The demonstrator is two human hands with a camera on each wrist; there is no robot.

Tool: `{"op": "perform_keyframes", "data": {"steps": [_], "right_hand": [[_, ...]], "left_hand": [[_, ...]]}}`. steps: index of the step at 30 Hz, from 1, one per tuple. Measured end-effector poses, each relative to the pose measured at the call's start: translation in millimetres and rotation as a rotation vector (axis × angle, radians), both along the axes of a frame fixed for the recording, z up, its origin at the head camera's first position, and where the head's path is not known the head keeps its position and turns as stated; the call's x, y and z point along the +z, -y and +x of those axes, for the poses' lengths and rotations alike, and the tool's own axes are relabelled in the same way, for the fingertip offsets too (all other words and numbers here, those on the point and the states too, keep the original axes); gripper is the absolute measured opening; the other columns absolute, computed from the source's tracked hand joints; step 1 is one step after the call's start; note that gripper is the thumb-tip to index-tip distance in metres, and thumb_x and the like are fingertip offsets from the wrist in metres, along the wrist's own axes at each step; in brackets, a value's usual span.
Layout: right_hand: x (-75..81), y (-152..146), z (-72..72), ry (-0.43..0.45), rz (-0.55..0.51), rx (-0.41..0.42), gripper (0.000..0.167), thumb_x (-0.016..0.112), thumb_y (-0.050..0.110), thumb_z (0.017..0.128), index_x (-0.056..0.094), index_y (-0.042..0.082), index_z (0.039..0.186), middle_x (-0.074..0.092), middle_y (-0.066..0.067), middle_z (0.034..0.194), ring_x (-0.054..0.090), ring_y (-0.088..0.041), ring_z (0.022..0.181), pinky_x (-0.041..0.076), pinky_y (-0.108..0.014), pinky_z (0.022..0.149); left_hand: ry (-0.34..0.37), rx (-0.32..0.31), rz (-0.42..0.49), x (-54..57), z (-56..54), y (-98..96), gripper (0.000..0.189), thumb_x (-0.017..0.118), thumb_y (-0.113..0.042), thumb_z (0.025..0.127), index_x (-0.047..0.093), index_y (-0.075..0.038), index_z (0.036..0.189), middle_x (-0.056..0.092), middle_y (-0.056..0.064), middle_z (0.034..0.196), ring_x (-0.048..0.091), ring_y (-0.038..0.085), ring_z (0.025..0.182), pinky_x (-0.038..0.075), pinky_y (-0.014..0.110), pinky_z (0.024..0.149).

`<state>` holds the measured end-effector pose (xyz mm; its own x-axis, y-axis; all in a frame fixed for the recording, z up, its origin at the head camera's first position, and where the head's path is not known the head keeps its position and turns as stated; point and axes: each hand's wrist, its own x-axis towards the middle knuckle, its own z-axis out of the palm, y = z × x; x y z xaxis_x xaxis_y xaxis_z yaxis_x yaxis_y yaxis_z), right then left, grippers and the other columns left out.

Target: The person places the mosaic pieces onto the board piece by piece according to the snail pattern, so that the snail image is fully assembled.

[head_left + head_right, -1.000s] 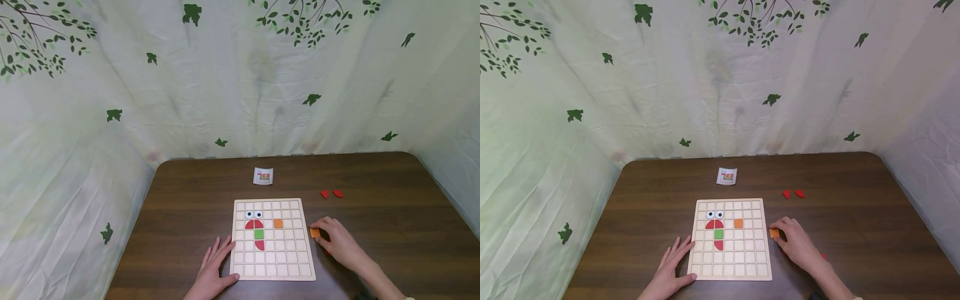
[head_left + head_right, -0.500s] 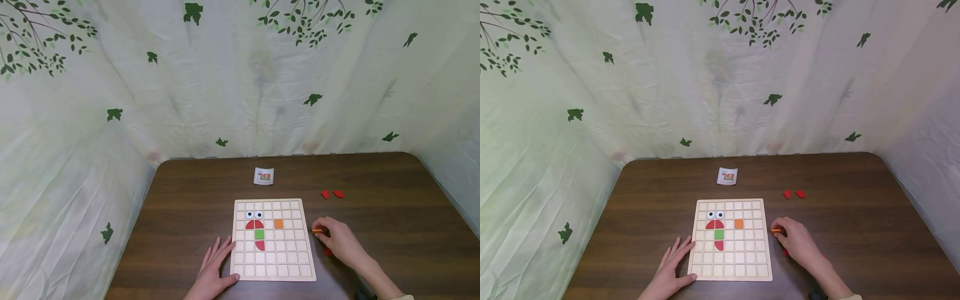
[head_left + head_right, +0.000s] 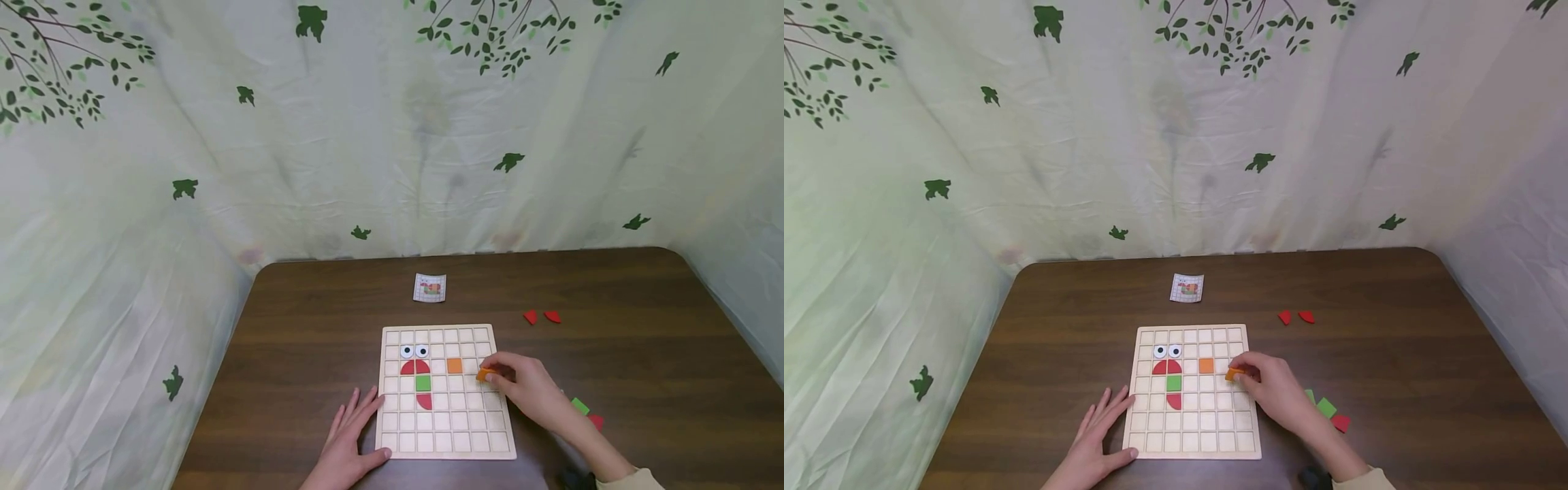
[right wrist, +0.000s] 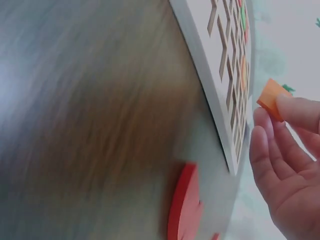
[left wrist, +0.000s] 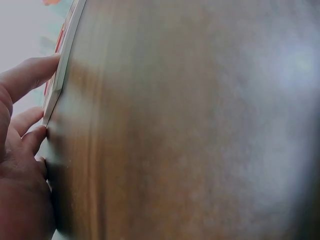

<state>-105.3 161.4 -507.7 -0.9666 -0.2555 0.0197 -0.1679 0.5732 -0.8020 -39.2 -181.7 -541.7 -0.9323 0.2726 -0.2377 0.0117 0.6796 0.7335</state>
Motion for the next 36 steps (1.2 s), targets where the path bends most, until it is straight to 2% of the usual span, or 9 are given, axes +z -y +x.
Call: {"op": "perform_keyframes", "data": {"steps": [8,13,17,26,36], "right_hand": [[-2.6,26,-3.8,0.026,0.012,0.015,0.02,0.078,0.006,0.083,0.068,0.023,0.089,0.064,0.013,0.083,0.056,-0.01,0.073,0.05,-0.025,0.067],[-7.2,38,-9.1,-0.003,0.018,0.058,0.02,0.078,0.004,0.082,0.069,0.022,0.088,0.063,0.013,0.081,0.055,-0.009,0.072,0.05,-0.024,0.067],[-9.3,45,-11.8,-0.026,0.069,0.089,0.019,0.078,0.005,0.082,0.069,0.021,0.088,0.06,0.013,0.081,0.054,-0.008,0.071,0.049,-0.024,0.066],[-7.6,48,-13.1,-0.043,0.119,0.1,0.018,0.079,0.008,0.082,0.068,0.02,0.088,0.058,0.014,0.078,0.053,-0.008,0.07,0.049,-0.023,0.064],[-7.4,49,-11.7,-0.028,0.178,0.075,0.014,0.081,0.01,0.08,0.073,0.019,0.087,0.057,0.012,0.08,0.051,-0.008,0.07,0.048,-0.023,0.063]], "left_hand": [[-0.021,-0.007,0.006,-0.7,1.1,1.7,0.082,0.079,-0.039,0.079,0.043,-0.021,0.149,0.027,0.003,0.16,0.005,0.036,0.148,-0.002,0.062,0.111],[-0.018,-0.009,0.007,-0.9,0.9,2.3,0.082,0.079,-0.04,0.079,0.042,-0.021,0.15,0.027,0.003,0.16,0.005,0.036,0.149,-0.002,0.062,0.111],[-0.006,-0.012,0.011,-1.3,0.4,1.8,0.082,0.079,-0.04,0.079,0.042,-0.022,0.15,0.027,0.003,0.16,0.004,0.036,0.148,-0.003,0.063,0.11],[0.004,-0.009,0.012,0.0,0.1,0.8,0.082,0.079,-0.04,0.079,0.042,-0.021,0.15,0.027,0.003,0.16,0.004,0.036,0.148,-0.003,0.063,0.111],[-0.011,-0.01,0.016,-0.4,0.5,1.5,0.081,0.079,-0.04,0.079,0.042,-0.021,0.15,0.027,0.003,0.16,0.005,0.036,0.149,-0.003,0.062,0.111]]}}
